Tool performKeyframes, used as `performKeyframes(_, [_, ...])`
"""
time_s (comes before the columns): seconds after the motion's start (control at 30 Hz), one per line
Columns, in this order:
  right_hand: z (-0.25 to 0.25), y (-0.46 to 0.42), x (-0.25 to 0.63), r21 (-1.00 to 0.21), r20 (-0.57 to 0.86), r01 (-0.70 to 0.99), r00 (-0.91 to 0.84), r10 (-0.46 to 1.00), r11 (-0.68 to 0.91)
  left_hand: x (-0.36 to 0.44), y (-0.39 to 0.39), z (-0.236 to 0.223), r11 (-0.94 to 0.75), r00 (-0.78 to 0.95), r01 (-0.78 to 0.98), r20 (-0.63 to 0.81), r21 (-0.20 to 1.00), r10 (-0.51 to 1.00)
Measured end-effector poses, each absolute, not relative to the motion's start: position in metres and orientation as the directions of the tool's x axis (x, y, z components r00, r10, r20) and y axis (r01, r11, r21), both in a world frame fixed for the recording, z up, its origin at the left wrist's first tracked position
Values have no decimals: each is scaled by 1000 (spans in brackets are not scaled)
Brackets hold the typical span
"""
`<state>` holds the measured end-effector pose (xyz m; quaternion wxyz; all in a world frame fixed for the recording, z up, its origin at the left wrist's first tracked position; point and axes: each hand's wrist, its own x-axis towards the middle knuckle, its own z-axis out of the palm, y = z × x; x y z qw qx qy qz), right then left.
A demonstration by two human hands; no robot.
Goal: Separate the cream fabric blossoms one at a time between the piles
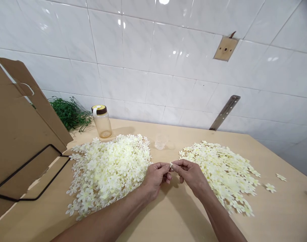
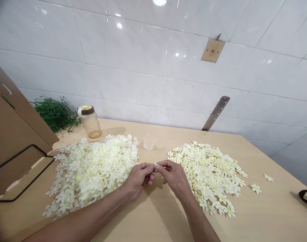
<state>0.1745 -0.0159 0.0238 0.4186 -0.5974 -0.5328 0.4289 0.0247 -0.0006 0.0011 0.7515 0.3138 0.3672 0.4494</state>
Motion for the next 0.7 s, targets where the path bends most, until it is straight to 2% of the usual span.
performKeyframes(0.17, [17,-15,174,-967,-41,245,102,994,-65,25,1,-3,394,349,-456,-247,798,904])
performKeyframes(0.4, [18,-16,174,-927,22,374,146,989,-34,27,3,-8,384,348,-474,-232,793,908])
performKeyframes(0.7, [19,-19,171,-925,38,380,159,987,-25,25,1,-3,393,369,-485,-225,781,902])
